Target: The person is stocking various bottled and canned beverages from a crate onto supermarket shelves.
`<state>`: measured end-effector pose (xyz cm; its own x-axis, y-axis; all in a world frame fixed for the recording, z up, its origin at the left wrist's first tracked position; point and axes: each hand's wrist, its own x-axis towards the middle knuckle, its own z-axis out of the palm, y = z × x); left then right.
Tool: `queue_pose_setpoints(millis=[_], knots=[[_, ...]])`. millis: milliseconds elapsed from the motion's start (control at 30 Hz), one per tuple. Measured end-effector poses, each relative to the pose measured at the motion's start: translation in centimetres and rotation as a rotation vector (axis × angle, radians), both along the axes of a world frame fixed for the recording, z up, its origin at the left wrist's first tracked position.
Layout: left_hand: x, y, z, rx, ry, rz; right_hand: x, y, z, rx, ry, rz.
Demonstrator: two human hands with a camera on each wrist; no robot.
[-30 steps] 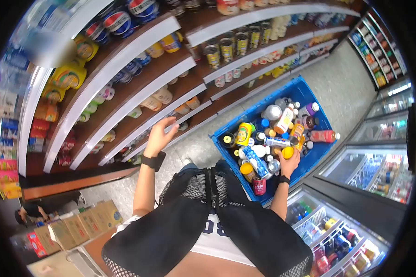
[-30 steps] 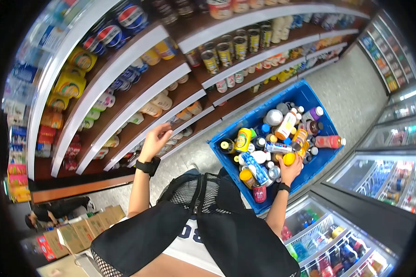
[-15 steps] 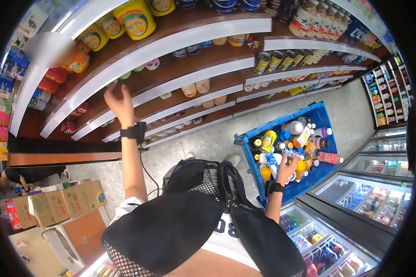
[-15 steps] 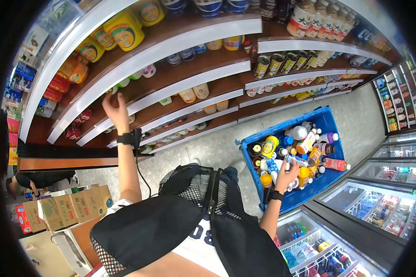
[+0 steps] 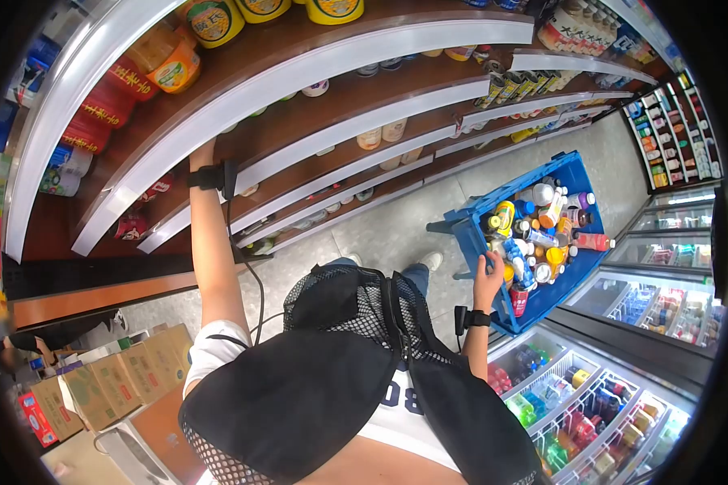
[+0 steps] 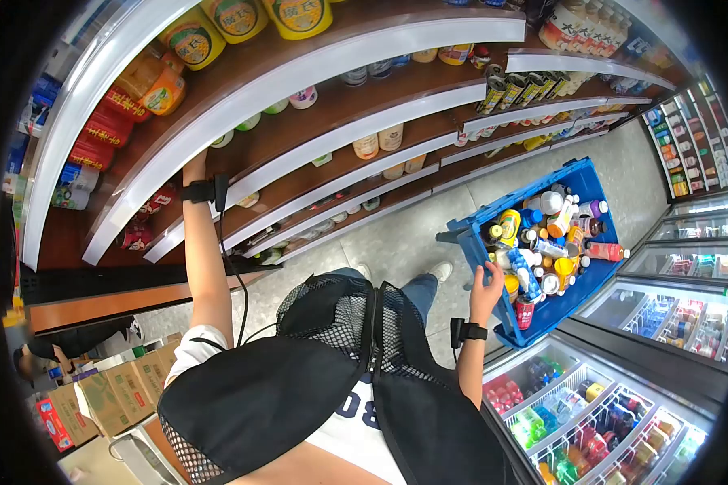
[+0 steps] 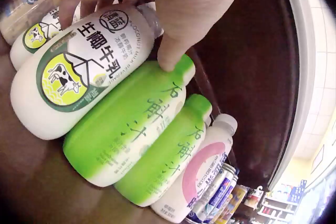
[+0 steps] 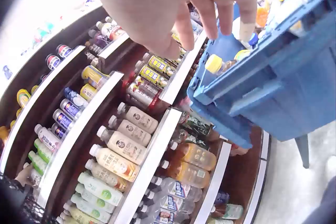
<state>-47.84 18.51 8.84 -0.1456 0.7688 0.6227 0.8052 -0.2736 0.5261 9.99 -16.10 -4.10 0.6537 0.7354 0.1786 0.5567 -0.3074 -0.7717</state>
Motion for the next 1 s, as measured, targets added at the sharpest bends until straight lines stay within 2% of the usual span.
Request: queue_pose_setpoints(millis=[100, 133, 200, 333, 400, 500, 533, 567, 633, 700, 733, 800, 833, 900, 933, 1000], knots=[[-0.9, 0.3, -1.0, -0.041, -0.090, -0.046, -2.4, -0.5, 1.0, -0.016, 0.124, -0.032], [-1.1, 0.3, -0.9, -0.041, -0.091, -0.049, -2.6, -0.7, 0.7, -0.007, 0.051, 0.007], [-1.6, 0.4, -0.5, -0.101, 0.174, -0.019, -3.3, -0.6, -0.2, -0.003, 0.072, 0.030], [1.8, -2.4, 3.5, -0.104, 0.234, 0.005, -5.6, 0.9, 0.8, 0.024, 0.184, 0.096], [4.6, -5.6, 6.4, -0.066, -0.198, -0.283, -6.1, 1.9, 1.2, 0.027, 0.182, 0.131], [6.2, -8.3, 6.7, 0.034, -0.120, -0.246, -7.2, 3.3, 1.8, 0.034, 0.156, 0.210], [7.2, -9.9, 7.7, 0.006, -0.149, -0.290, -7.8, 3.8, 2.1, 0.037, 0.132, 0.254], [7.5, -10.9, 7.1, 0.027, -0.078, -0.185, -8.5, 4.1, 3.0, 0.036, 0.130, 0.254], [8.3, -13.2, 7.6, 0.071, -0.009, -0.223, -9.8, 4.7, 5.1, 0.043, 0.066, 0.381], [9.3, -14.5, 8.1, 0.303, 0.121, -0.342, -11.4, 5.5, 7.3, 0.036, 0.050, 0.417], [9.9, -15.4, 8.3, 0.349, 0.152, -0.349, -12.2, 5.8, 8.3, 0.066, 0.025, 0.499], [11.3, -17.2, 9.1, 0.319, 0.038, -0.427, -13.9, 6.3, 10.4, 0.098, 0.022, 0.623], [12.2, -17.9, 9.4, 0.307, -0.042, -0.478, -14.8, 6.5, 11.9, 0.096, 0.021, 0.623], [14.2, -19.1, 9.8, 0.203, -0.135, -0.592, -16.4, 6.9, 14.9, 0.136, 0.053, 0.787], [15.3, -19.6, 9.6, 0.102, -0.210, -0.655, -17.0, 7.0, 16.4, 0.134, 0.053, 0.787], [17.0, -20.6, 9.3, -0.082, -0.315, -0.800, -18.0, 7.2, 18.5, 0.231, 0.055, 0.926]])
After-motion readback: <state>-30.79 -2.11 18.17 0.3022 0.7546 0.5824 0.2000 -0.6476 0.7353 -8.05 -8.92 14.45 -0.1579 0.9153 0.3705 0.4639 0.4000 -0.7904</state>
